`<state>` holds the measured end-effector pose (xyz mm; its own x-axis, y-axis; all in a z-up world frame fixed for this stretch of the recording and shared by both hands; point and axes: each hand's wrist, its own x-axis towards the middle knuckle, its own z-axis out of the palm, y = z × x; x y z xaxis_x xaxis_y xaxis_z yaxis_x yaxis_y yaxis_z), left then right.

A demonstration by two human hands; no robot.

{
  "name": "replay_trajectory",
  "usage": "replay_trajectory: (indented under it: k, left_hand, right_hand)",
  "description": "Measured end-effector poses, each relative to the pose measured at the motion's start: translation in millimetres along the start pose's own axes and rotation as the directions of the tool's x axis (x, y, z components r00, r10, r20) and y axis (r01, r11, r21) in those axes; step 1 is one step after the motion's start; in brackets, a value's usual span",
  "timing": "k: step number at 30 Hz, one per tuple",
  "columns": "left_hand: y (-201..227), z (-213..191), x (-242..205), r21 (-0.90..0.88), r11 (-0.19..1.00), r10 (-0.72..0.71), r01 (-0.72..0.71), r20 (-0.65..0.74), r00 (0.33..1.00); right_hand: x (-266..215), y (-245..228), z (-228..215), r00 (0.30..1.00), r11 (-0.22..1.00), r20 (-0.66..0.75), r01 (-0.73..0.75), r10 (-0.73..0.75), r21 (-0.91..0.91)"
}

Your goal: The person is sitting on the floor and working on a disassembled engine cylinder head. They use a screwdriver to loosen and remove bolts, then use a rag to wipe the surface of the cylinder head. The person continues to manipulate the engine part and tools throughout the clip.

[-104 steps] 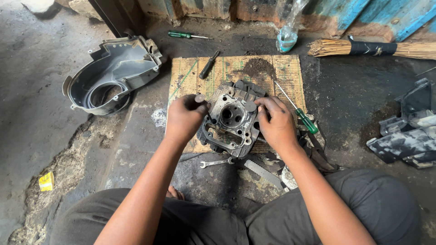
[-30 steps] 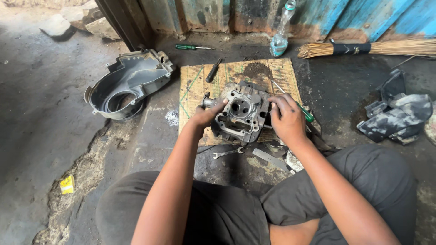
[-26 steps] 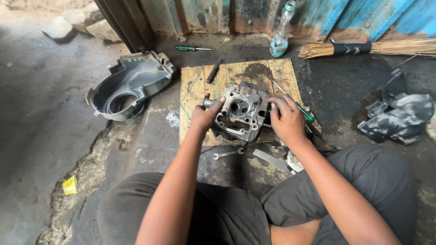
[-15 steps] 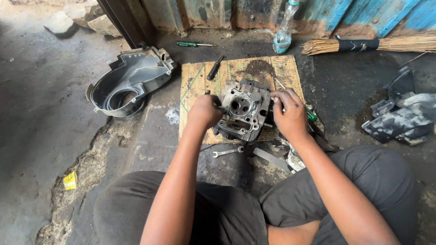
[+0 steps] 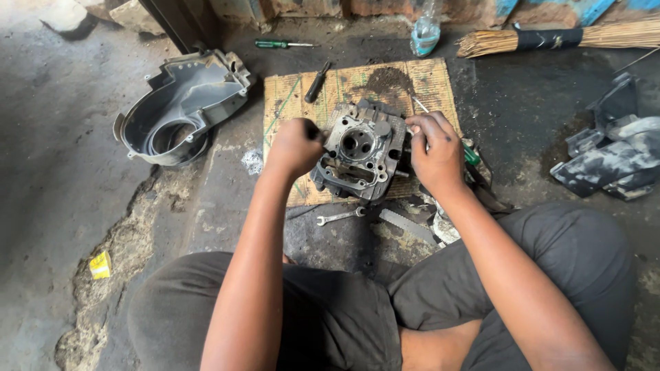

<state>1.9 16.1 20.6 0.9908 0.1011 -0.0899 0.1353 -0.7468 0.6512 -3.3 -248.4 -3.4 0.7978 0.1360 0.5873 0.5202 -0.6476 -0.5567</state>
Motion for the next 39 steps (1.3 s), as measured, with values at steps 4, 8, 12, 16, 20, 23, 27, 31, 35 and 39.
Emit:
replay_trajectory:
  k: [4,8,12,16,20,23,27,31,35,39]
  left_hand:
    - [5.6,10.3,2.2,0.096,0.995,0.019,-0.025,0.063,0.998]
    - [4.3,9.8,3.8,0.158,0.987,0.015,-0.004,-0.067,0.998]
    - [-0.1,1.0,3.7,0.231,0.97,-0.05,0.074,-0.11,0.993]
    - [1.0,5.9,3.1,0.303,0.929,-0.222,0.212,-0.002,0.975]
    - [-23.5,25.0,13.9,0.145,0.953,-0.29,0.265,0.191,0.938]
    - [-47.4,39.7,25.9,-0.061,0.975,-0.194,0.212,0.222,0.956]
    - [-69.6,64.3,48.2,-0.217,0.948,-0.201,0.232,0.154,0.967]
    - [-87.1,63.9,52.3,-0.19,0.965,-0.151,0.178,0.149,0.977]
    - [-79.0,63.4,50.0,-0.119,0.976,-0.168,0.183,0.131,0.977]
    - [-64.3,58.5,42.4,-0.061,0.979,-0.185,0.195,0.147,0.972]
  right_hand:
    - [-0.6,1.0,-1.3,1.0,1.0,0.0,0.0,0.0,-0.023]
    - [1.2,4.9,-0.5,1.0,1.0,-0.006,-0.023,0.023,-0.011]
    - [1.1,5.9,1.3,1.0,1.0,-0.005,-0.028,0.028,-0.009]
    - [-0.5,6.7,2.5,1.0,1.0,0.003,-0.023,0.023,-0.012]
    - [-0.8,8.3,3.6,1.0,1.0,-0.006,-0.013,0.013,-0.018]
    - [0.0,10.6,3.7,0.999,0.998,-0.016,-0.037,0.036,-0.055]
    - [2.0,24.4,3.4,0.97,0.97,0.081,-0.219,0.228,-0.106]
    - [3.0,34.6,7.3,0.892,0.911,0.186,-0.405,0.413,-0.082]
    - [12.8,27.4,13.8,0.955,0.994,0.289,-0.034,0.062,-0.1]
    - [27.9,11.4,28.1,0.852,0.97,0.524,0.112,0.019,-0.216]
